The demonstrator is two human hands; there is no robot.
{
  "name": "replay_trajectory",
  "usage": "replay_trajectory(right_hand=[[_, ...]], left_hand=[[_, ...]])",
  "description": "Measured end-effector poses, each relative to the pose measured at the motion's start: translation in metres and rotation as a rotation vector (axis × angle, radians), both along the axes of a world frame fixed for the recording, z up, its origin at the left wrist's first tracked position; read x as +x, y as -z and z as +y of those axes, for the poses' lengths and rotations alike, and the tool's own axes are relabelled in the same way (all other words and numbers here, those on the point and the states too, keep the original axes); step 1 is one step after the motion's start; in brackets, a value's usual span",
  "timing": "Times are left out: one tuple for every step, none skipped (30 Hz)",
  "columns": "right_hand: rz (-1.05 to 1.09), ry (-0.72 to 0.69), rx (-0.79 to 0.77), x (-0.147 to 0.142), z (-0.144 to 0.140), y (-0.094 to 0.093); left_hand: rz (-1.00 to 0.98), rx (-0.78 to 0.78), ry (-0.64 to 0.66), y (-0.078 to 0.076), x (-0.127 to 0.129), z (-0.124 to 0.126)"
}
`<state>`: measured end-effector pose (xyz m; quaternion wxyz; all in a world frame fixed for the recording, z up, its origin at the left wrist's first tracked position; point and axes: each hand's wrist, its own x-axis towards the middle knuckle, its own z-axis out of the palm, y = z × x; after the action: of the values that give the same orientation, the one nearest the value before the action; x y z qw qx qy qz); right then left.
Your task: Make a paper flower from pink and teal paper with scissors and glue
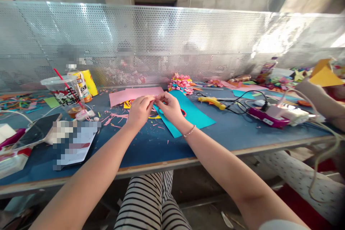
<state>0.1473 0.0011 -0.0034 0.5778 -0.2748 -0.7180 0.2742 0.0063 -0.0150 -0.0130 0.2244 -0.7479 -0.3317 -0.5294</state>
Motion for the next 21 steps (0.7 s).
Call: replay_trajectory(right_hand=[[0.000,0.008,0.007,0.0000,-0.0008,-0.0005],[0.000,0.018,0.019,-0.0001,-0.0017,-0.0009],[-0.003,0.030,0.036,-0.0003,-0.0025,-0.0012],[-0.007,0.043,0.057,-0.0004,-0.0033,-0.0015],[-0.015,0.059,0.081,-0.0006,-0.0040,-0.0016],[-0.025,0.076,0.104,-0.0008,-0.0047,-0.0016],[-0.039,0.093,0.124,-0.0009,-0.0051,-0.0015],[-0.054,0.108,0.138,-0.0009,-0.0054,-0.0013],[-0.067,0.124,0.149,-0.0009,-0.0055,-0.0011],[-0.080,0.138,0.158,-0.0008,-0.0056,-0.0009],[-0.091,0.152,0.166,-0.0006,-0.0055,-0.0007],[-0.103,0.164,0.175,-0.0003,-0.0054,-0.0006],[-0.114,0.176,0.187,0.0001,-0.0053,-0.0005],[-0.125,0.188,0.199,0.0004,-0.0052,-0.0005],[-0.136,0.197,0.209,0.0008,-0.0052,-0.0005],[-0.147,0.205,0.218,0.0012,-0.0052,-0.0006],[-0.157,0.210,0.222,0.0016,-0.0051,-0.0007],[-0.164,0.212,0.223,0.0019,-0.0050,-0.0008],[-0.168,0.210,0.220,0.0022,-0.0048,-0.0009],[-0.171,0.205,0.214,0.0025,-0.0046,-0.0011],[-0.170,0.200,0.208,0.0027,-0.0044,-0.0013]], left_hand=[[-0.001,0.011,0.006,0.0001,-0.0001,0.0003],[-0.001,0.021,0.009,0.0000,-0.0001,0.0005],[-0.002,0.031,0.009,-0.0001,-0.0001,0.0008],[-0.003,0.041,0.009,-0.0004,-0.0001,0.0010],[-0.004,0.051,0.009,-0.0006,-0.0001,0.0012],[-0.006,0.061,0.009,-0.0009,-0.0001,0.0014],[-0.008,0.068,0.008,-0.0012,0.0000,0.0016],[-0.011,0.074,0.007,-0.0014,0.0000,0.0018],[-0.012,0.077,0.006,-0.0016,-0.0001,0.0019],[-0.013,0.077,0.005,-0.0017,-0.0001,0.0020],[-0.013,0.077,0.003,-0.0018,-0.0002,0.0021],[-0.015,0.078,0.001,-0.0019,-0.0003,0.0021],[-0.015,0.080,0.000,-0.0020,-0.0004,0.0022],[-0.015,0.083,-0.002,-0.0021,-0.0005,0.0023],[-0.016,0.086,-0.006,-0.0022,-0.0005,0.0024],[-0.020,0.089,-0.009,-0.0022,-0.0005,0.0025],[-0.023,0.089,-0.012,-0.0023,-0.0004,0.0026],[-0.029,0.087,-0.014,-0.0024,-0.0002,0.0027],[-0.037,0.084,-0.014,-0.0026,0.0001,0.0027],[-0.047,0.081,-0.014,-0.0028,0.0004,0.0026],[-0.058,0.076,-0.014,-0.0031,0.0008,0.0024]])
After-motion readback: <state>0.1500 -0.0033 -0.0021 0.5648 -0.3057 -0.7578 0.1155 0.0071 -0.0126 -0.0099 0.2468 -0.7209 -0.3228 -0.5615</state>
